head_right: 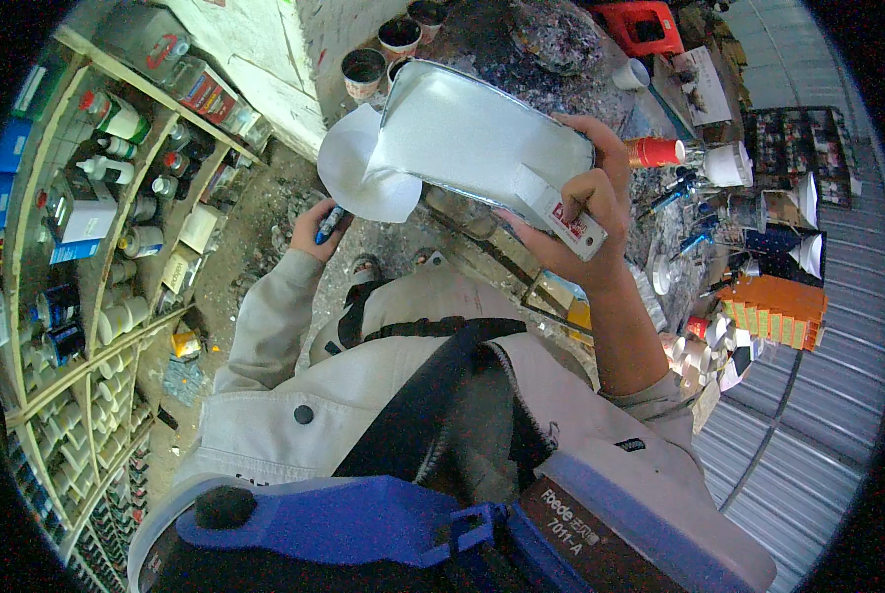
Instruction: The person pours a dark liquid into a cup, then uses a spray gun to transfer a white liquid from a container into the gun's cup. They walk to a spray booth and place the spray gun on a stand.
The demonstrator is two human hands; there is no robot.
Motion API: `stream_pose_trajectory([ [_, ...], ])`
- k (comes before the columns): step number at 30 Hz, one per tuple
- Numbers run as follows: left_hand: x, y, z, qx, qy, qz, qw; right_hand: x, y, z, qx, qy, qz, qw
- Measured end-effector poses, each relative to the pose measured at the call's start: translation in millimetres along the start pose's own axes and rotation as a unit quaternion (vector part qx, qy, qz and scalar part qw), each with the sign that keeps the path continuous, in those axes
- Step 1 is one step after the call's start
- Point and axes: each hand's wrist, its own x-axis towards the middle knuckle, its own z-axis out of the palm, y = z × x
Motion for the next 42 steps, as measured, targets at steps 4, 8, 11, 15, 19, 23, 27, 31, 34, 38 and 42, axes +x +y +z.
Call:
stream_pose_trajectory([
  [4, 0, 2, 0, 0.031, 0.008, 0.004, 0.999, 1, -2, 0, -0.009, -0.003, -0.008, 1.000],
  [8, 0, 4, -1, 0.031, 0.005, 0.006, 0.999, 1, -3, 0, -0.002, -0.002, -0.009, 1.000],
  [11, 0, 5, -2, 0.028, 0.003, 0.016, 0.999, 1, -4, 1, -0.001, -0.001, -0.006, 1.000],
  [15, 0, 5, -3, 0.030, -0.001, 0.015, 0.999, 1, -5, 2, -0.004, -0.004, -0.005, 1.000],
  [19, 1, 4, -1, 0.025, -0.002, 0.010, 1.000, 1, -5, 2, -0.003, -0.003, -0.004, 1.000],
  [23, 1, 3, 1, 0.023, 0.000, 0.012, 1.000, 2, -6, 3, -0.007, -0.004, -0.002, 1.000],
  [27, 0, 0, 2, 0.014, 0.005, 0.014, 1.000, 2, -7, 3, -0.005, -0.007, 0.000, 1.000],
  [31, 0, -5, 3, 0.017, 0.009, 0.019, 1.000, 2, -7, 4, -0.001, -0.002, -0.003, 1.000],
  [34, 0, -7, 4, 0.019, 0.020, 0.027, 0.999, 3, -6, 4, 0.002, -0.003, -0.003, 1.000],
  [38, -1, -6, 3, 0.027, 0.019, 0.020, 0.999, 3, -5, 5, 0.002, -0.005, -0.008, 1.000],
  [42, -1, -4, 3, 0.028, 0.016, 0.032, 0.999, 4, -6, 6, 0.009, -0.006, -0.003, 1.000],
])
